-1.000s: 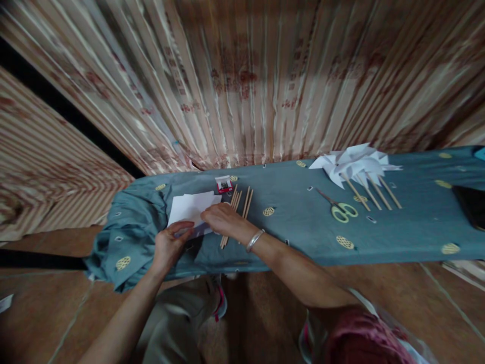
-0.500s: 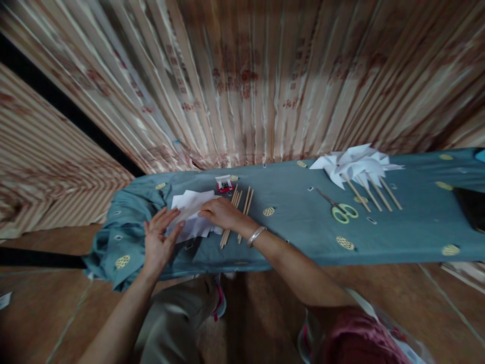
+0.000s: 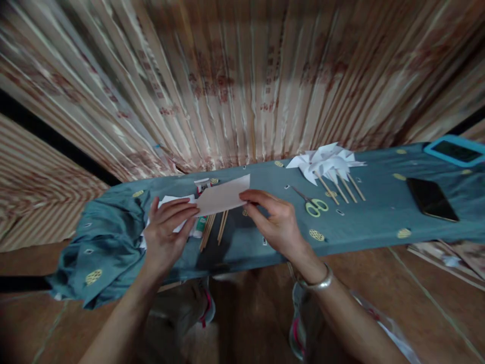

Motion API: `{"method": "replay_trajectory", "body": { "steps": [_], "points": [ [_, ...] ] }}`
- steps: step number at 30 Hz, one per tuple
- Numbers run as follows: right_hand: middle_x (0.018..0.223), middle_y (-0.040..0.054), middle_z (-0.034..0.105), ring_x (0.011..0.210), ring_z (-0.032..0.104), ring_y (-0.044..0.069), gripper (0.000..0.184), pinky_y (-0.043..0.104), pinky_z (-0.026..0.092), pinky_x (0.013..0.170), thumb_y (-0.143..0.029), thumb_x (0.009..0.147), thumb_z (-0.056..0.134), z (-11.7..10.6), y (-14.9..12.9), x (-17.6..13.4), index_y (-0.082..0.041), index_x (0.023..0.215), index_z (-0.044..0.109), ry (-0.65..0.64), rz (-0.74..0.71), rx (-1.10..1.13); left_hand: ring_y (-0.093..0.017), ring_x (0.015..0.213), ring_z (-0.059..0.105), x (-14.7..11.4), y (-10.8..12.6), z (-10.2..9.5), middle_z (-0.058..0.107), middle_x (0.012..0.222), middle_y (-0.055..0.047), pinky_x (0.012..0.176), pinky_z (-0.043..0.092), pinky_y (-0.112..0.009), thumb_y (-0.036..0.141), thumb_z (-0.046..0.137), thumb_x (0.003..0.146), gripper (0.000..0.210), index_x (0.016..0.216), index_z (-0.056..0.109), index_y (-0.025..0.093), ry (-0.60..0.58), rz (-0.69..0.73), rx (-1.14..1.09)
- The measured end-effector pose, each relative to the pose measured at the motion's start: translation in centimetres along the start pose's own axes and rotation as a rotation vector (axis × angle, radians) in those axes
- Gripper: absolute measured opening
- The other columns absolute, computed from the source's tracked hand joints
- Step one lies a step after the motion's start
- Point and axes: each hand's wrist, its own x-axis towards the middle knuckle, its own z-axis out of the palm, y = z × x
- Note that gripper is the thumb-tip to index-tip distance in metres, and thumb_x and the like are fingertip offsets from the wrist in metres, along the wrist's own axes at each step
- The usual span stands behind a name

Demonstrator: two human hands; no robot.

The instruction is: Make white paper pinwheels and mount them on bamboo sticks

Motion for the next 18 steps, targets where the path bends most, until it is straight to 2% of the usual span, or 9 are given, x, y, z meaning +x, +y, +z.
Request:
{"method": "replay_trajectory", "body": {
  "steps": [2, 4, 6, 8, 12, 15, 18],
  "points": [
    [0.108, 0.0040, 0.073, 0.102, 0.069, 0.018, 0.019, 0.032, 0.054, 0.093, -0.022, 0.089, 0.057, -2.7, 1.1, -2.3, -0.024, 0.103, 0.070, -0.009, 0.034, -0.099, -0.021, 0.103, 0.065, 0.2, 1.8, 2.6, 0.075, 0.097, -0.003, 0.113, 0.023, -0.056, 0.020, 0.058, 0.088, 0.015, 0.092, 0.072, 0.024, -0.080, 0.058, -0.042],
    [0.112, 0.0044, 0.072, 0.105, 0.068, 0.018, 0.021, 0.033, 0.054, 0.094, -0.021, 0.090, 0.055, -4.5, 2.6, -4.9, -0.025, 0.105, 0.069, -0.052, 0.073, -0.172, -0.022, 0.104, 0.065, -0.1, 3.0, 5.1, 0.075, 0.099, -0.003, 0.113, 0.024, -0.056, 0.017, 0.058, 0.088, 0.017, 0.095, 0.071, 0.025, -0.177, 0.096, -0.091],
    [0.114, 0.0060, 0.071, 0.106, 0.068, 0.019, 0.022, 0.034, 0.055, 0.095, -0.021, 0.091, 0.054, -5.4, 4.5, -7.4, -0.024, 0.108, 0.067, -0.133, 0.099, -0.210, -0.022, 0.104, 0.064, -0.9, 3.7, 7.2, 0.075, 0.102, -0.003, 0.110, 0.032, -0.054, 0.014, 0.058, 0.087, 0.020, 0.098, 0.071, 0.024, -0.300, 0.139, -0.123],
    [0.113, 0.0068, 0.072, 0.106, 0.068, 0.020, 0.023, 0.035, 0.056, 0.094, -0.020, 0.091, 0.052, -5.6, 6.1, -9.6, -0.023, 0.108, 0.068, -0.207, 0.128, -0.229, -0.021, 0.100, 0.066, -1.9, 3.8, 8.7, 0.075, 0.100, -0.004, 0.108, 0.036, -0.052, 0.012, 0.057, 0.087, 0.020, 0.097, 0.071, 0.023, -0.367, 0.186, -0.131],
    [0.120, 0.0099, 0.069, 0.112, 0.065, 0.021, 0.029, 0.038, 0.055, 0.097, -0.018, 0.091, 0.049, -5.5, 7.9, -12.0, -0.021, 0.115, 0.066, -0.313, 0.147, -0.293, -0.021, 0.098, 0.066, -3.7, 3.2, 9.9, 0.075, 0.099, -0.006, 0.106, 0.038, -0.053, 0.015, 0.053, 0.090, 0.020, 0.097, 0.071, 0.021, -0.452, 0.223, -0.119],
    [0.126, 0.0106, 0.065, 0.117, 0.062, 0.021, 0.032, 0.041, 0.054, 0.099, -0.017, 0.091, 0.050, -5.6, 8.1, -12.3, -0.021, 0.119, 0.063, -0.355, 0.129, -0.335, -0.023, 0.102, 0.065, -4.5, 2.8, 10.1, 0.073, 0.108, -0.008, 0.105, 0.039, -0.054, 0.015, 0.052, 0.089, 0.023, 0.104, 0.069, 0.020, -0.494, 0.212, -0.107],
    [0.123, 0.0091, 0.066, 0.115, 0.063, 0.021, 0.031, 0.041, 0.056, 0.097, -0.017, 0.092, 0.048, -5.6, 7.7, -11.7, -0.023, 0.118, 0.064, -0.346, 0.109, -0.338, -0.024, 0.106, 0.064, -4.7, 2.7, 10.4, 0.071, 0.113, -0.008, 0.106, 0.038, -0.054, 0.015, 0.052, 0.089, 0.026, 0.109, 0.068, 0.021, -0.502, 0.199, -0.108]
  ]
}}
